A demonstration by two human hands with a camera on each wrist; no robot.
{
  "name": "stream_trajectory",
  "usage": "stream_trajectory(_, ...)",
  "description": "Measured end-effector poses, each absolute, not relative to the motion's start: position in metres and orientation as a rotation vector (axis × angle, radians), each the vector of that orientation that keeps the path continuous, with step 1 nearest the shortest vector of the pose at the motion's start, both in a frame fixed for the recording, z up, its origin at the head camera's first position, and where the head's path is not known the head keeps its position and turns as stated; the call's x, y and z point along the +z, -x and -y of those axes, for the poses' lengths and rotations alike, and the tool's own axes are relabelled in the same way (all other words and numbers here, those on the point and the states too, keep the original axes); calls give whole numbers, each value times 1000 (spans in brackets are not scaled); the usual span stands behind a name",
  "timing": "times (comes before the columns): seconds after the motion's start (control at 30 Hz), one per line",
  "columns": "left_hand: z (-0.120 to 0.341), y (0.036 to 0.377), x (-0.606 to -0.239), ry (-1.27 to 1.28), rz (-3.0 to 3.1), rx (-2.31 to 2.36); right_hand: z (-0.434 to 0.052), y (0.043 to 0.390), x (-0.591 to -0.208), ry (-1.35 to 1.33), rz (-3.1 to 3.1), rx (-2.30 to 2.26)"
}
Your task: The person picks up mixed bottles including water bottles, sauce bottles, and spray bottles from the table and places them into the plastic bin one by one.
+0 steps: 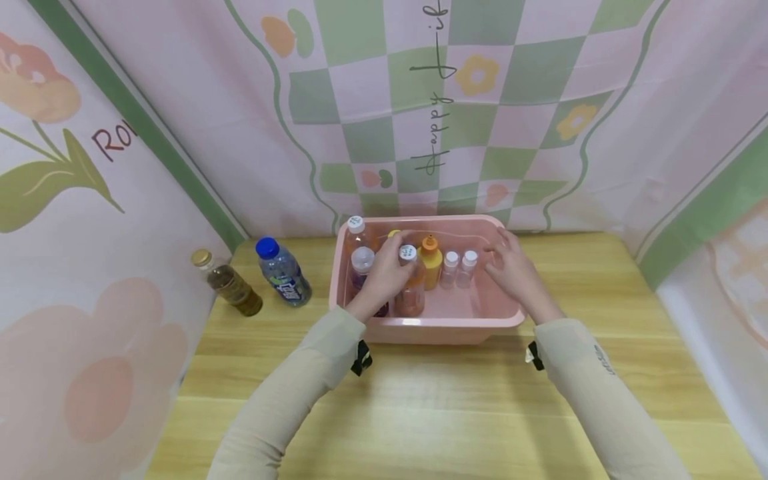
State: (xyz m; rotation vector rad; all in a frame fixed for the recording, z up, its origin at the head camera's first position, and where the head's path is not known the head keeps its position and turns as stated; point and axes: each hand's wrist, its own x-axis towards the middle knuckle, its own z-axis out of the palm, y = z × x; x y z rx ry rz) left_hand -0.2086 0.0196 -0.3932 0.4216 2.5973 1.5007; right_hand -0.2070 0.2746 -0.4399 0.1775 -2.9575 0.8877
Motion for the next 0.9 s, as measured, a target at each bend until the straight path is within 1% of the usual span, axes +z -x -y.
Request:
stream_trajectory(0.27, -20, 208, -391, -389, -2599, 1484, -275, 208, -441, -169, 2968, 892)
stream_trajectory(0.67, -21, 210, -391, -411, -2659, 1474, -274, 208, -441, -164, 2965, 903)
stream_trajectory(0.9, -23, 210, -387, -342, -2648, 1465, -276, 208, -442, -157, 2970, 905)
